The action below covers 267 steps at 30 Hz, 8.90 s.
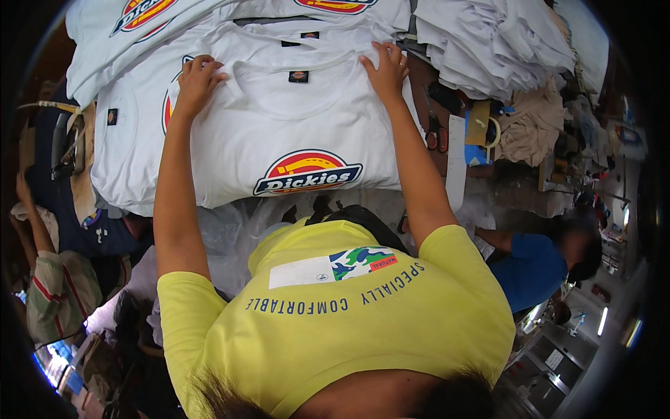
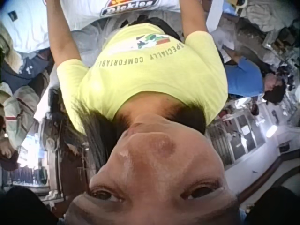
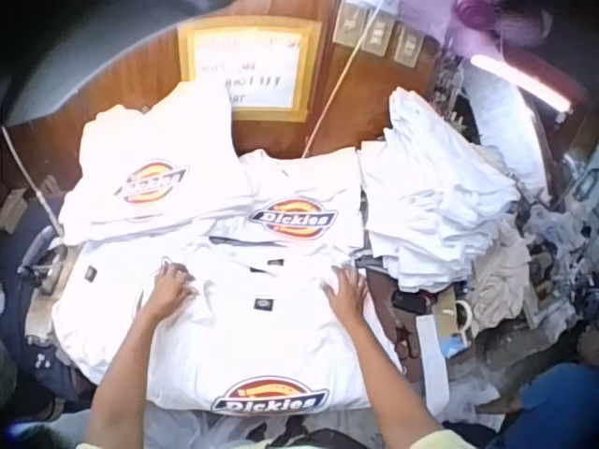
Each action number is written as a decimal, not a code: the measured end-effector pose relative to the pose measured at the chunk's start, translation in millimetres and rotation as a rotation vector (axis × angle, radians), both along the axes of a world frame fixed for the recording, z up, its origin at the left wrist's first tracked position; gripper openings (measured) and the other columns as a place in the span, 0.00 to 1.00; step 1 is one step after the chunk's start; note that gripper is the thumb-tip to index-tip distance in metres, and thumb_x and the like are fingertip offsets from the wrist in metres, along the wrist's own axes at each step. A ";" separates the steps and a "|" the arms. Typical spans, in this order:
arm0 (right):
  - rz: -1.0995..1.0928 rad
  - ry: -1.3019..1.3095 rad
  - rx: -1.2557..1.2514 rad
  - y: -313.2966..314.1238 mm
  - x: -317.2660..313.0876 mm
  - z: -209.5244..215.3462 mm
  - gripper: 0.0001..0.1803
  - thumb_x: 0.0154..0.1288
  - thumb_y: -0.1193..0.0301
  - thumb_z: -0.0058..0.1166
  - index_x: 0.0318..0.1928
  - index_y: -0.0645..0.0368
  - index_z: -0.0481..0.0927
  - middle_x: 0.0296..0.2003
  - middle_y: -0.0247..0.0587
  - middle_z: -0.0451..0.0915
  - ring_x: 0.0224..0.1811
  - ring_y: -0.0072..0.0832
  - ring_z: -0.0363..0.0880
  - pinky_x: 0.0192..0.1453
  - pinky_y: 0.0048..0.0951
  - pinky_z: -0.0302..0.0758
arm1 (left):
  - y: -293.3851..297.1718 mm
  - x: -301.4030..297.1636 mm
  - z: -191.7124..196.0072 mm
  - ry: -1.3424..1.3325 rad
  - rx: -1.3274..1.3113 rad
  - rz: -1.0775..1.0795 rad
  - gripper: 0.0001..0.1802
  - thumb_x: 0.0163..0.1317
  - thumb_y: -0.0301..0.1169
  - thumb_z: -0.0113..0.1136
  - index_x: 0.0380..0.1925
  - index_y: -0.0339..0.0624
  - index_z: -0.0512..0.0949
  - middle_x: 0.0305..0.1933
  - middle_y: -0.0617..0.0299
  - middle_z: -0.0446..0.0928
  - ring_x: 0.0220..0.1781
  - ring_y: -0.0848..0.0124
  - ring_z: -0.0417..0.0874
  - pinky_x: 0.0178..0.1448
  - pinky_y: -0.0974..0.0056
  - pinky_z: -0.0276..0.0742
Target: The person trims excess white material from the inside necklines of white t-shirts using shears and folds the garments.
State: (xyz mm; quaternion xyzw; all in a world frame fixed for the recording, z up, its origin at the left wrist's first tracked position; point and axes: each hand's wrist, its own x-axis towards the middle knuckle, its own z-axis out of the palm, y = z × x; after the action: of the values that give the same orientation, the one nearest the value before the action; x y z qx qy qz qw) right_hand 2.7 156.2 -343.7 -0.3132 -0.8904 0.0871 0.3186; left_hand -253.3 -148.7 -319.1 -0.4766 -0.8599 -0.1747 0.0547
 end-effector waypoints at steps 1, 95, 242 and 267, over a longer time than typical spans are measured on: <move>0.012 -0.035 -0.036 4.9 -1.0 -1.7 0.20 0.52 0.57 0.61 0.46 0.46 0.77 0.48 0.28 0.70 0.55 0.37 0.61 0.55 0.47 0.55 | 0.9 -2.4 2.6 0.006 -0.077 -0.030 0.19 0.55 0.45 0.58 0.43 0.47 0.77 0.53 0.61 0.70 0.56 0.58 0.65 0.57 0.55 0.61; 0.106 -0.156 -1.213 17.1 49.0 32.2 0.16 0.54 0.58 0.62 0.26 0.58 0.77 0.20 0.26 0.73 0.23 0.16 0.69 0.28 0.19 0.67 | -18.8 22.8 -3.0 0.010 -0.143 0.216 0.22 0.60 0.51 0.49 0.32 0.41 0.73 0.19 0.50 0.76 0.22 0.53 0.78 0.28 0.53 0.70; -0.403 0.566 -1.297 -65.9 334.1 -6.0 0.16 0.60 0.64 0.57 0.47 0.48 0.71 0.40 0.29 0.76 0.39 0.21 0.74 0.42 0.26 0.68 | -92.2 56.7 -13.2 -1.302 0.689 0.230 0.33 0.54 0.19 0.55 0.59 0.53 0.58 0.30 0.63 0.68 0.28 0.77 0.67 0.33 0.73 0.68; -0.496 0.558 -1.310 107.9 354.6 24.7 0.23 0.64 0.59 0.50 0.56 0.55 0.68 0.51 0.37 0.69 0.50 0.34 0.68 0.53 0.38 0.71 | -98.8 57.8 -17.5 -1.323 0.574 0.174 0.22 0.55 0.16 0.48 0.52 0.33 0.71 0.56 0.59 0.71 0.51 0.77 0.70 0.55 0.75 0.63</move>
State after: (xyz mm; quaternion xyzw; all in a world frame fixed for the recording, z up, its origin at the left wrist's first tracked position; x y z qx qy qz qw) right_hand 357.2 264.1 -318.9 -0.5961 -0.4463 0.6006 0.2912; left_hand -195.5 -247.4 -336.6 -0.1679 -0.6679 -0.6403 -0.3401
